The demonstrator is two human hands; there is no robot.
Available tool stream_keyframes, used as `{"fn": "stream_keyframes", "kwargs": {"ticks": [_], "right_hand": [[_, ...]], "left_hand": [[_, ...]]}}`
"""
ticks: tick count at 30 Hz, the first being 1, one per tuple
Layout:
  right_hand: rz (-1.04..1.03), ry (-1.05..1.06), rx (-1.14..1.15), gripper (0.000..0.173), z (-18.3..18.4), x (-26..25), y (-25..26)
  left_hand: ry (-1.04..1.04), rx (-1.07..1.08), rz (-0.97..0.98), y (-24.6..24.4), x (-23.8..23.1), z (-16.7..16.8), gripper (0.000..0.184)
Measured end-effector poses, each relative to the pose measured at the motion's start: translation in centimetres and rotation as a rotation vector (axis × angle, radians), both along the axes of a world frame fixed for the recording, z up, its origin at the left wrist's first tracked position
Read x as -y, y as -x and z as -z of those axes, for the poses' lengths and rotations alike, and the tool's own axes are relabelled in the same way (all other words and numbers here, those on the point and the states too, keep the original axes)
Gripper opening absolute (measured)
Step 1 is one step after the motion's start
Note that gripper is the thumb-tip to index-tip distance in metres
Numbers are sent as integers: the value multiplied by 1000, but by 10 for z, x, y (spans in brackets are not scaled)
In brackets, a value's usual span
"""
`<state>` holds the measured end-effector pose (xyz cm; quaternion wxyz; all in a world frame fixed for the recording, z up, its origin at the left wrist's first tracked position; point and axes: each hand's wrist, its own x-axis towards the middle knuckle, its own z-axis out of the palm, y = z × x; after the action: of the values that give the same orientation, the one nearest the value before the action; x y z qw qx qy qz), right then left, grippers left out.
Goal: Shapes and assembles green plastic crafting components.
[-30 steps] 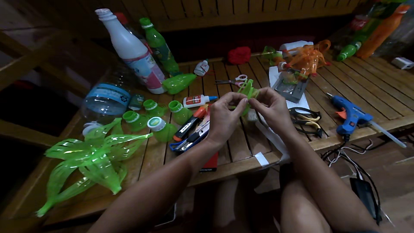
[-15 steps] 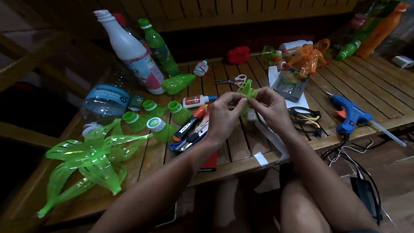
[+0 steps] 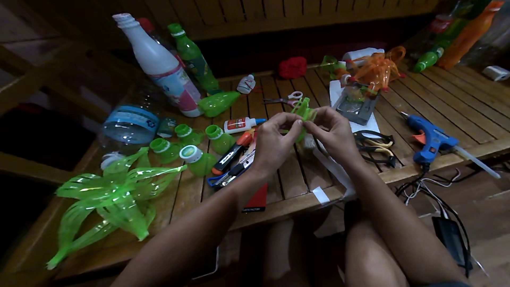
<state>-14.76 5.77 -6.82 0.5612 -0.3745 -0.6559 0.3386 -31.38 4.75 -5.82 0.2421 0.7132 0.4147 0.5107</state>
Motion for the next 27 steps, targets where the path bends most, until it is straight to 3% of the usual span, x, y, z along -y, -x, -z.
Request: {"fn": "stream_keyframes", "kwargs": {"ticks": [27], "right_hand": [[-62, 56, -27, 15, -6, 4, 0]], "left_hand": [[48, 79, 10, -1, -4, 0, 10]]}}
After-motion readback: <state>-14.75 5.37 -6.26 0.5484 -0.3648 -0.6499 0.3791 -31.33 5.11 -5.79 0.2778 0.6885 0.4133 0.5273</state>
